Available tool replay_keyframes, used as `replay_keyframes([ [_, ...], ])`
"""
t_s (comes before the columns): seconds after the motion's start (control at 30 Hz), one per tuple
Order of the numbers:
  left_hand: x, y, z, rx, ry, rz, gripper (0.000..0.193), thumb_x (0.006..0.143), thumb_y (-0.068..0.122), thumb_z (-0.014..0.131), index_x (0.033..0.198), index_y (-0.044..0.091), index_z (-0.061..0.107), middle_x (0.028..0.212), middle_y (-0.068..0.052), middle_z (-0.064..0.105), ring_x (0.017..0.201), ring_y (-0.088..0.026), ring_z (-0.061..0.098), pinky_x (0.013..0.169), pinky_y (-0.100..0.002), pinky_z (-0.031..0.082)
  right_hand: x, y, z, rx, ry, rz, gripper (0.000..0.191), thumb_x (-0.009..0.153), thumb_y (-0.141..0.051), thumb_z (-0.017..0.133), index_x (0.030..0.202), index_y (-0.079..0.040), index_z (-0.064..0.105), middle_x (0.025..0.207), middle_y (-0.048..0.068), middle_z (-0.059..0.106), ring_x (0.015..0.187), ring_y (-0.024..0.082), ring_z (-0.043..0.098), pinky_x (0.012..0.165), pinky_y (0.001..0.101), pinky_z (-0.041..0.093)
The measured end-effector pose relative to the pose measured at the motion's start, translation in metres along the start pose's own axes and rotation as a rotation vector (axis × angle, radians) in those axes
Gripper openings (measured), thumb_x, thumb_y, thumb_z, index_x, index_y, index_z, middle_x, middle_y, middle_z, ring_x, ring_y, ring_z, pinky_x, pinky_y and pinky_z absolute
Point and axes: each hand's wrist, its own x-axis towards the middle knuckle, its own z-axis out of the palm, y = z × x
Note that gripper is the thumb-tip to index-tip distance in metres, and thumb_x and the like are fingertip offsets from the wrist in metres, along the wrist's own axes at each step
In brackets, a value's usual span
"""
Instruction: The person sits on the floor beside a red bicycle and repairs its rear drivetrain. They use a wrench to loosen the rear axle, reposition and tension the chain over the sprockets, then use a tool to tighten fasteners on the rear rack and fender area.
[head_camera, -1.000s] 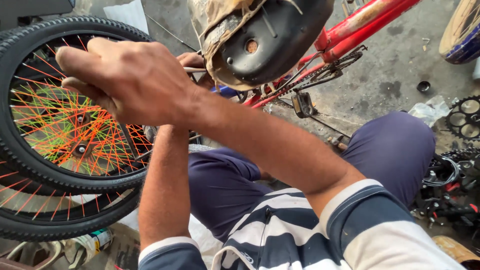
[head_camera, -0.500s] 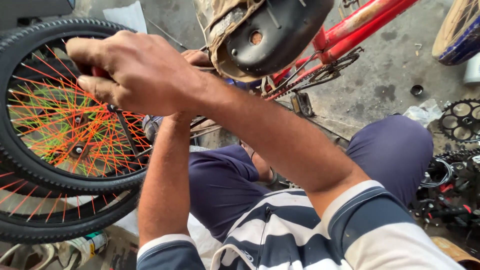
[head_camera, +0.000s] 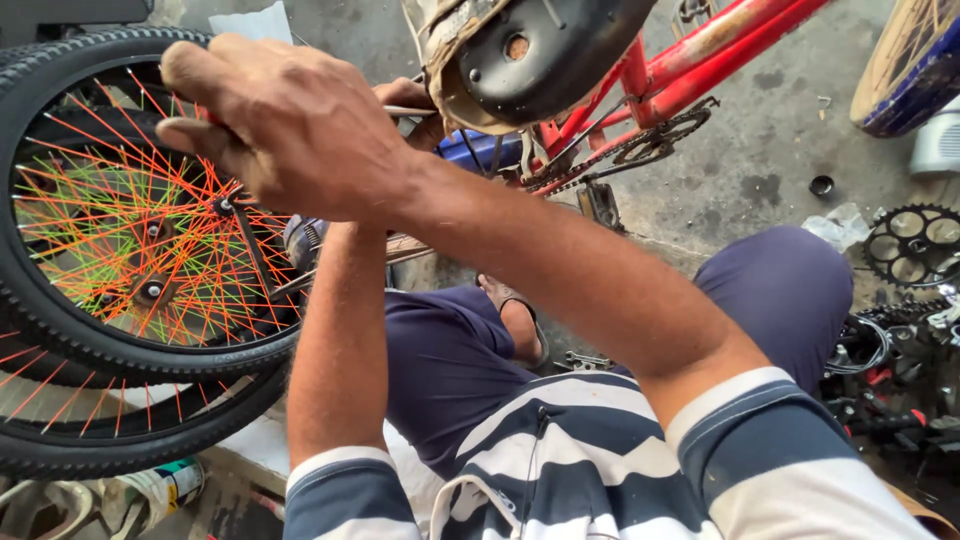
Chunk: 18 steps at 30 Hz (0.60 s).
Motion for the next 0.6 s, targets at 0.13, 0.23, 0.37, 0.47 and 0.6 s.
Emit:
replay_keyframes([
  [0.13,-0.016,0.022,-0.005,-0.098,-0.053,0.039,0.014,0.099,0.012,0.064,0.111,0.005,0.066,0.104,-0.003,0.069,0.100,-0.012,0.068,0.091,-0.030,0.056,-0.016,-0.016,-0.026,-0.031,0.061,-0.073,0.067,0.088,-0.026,0.079,0.143,-0.008,0.044,0.128,0.014,0.057,0.118,0.037,0.057,0.099,0.0511,0.047],
  [0.23,-0.019,0.029,-0.003,-0.063,-0.078,0.118,0.014,0.099,0.012,0.064,0.111,0.004,0.066,0.105,-0.003,0.069,0.100,-0.012,0.068,0.091,-0.031,0.056,-0.057,-0.025,-0.055,0.032,-0.079,-0.102,0.070,0.086,-0.020,0.084,0.145,-0.011,0.047,0.139,0.015,0.053,0.127,0.037,0.052,0.109,0.0504,0.044],
  [0.37,-0.007,0.023,-0.001,0.487,-0.039,0.329,0.015,0.089,0.011,0.085,0.092,0.005,0.071,0.085,-0.005,0.074,0.080,-0.016,0.069,0.074,-0.033,0.054,-0.114,-0.020,-0.087,0.060,-0.097,-0.115,0.046,0.096,-0.011,0.083,0.135,-0.011,0.059,0.126,0.010,0.063,0.119,0.032,0.063,0.101,0.0426,0.055],
  [0.47,-0.005,0.012,-0.004,0.213,-0.094,0.223,0.011,0.092,0.007,0.080,0.096,0.007,0.070,0.088,-0.005,0.074,0.080,-0.019,0.071,0.075,-0.032,0.056,-0.149,-0.001,-0.111,0.083,-0.028,0.024,0.030,0.091,-0.005,0.077,0.119,-0.007,0.065,0.111,0.011,0.068,0.100,0.029,0.070,0.088,0.0398,0.058],
  [0.6,-0.006,-0.015,-0.006,0.206,-0.081,0.370,0.017,0.091,0.006,0.082,0.098,0.005,0.067,0.089,-0.007,0.071,0.083,-0.022,0.069,0.076,-0.034,0.055,-0.199,0.039,-0.153,-0.014,0.134,0.516,0.009,0.103,-0.004,0.071,0.111,-0.002,0.067,0.087,0.009,0.068,0.075,0.013,0.063,0.068,0.0294,0.051],
])
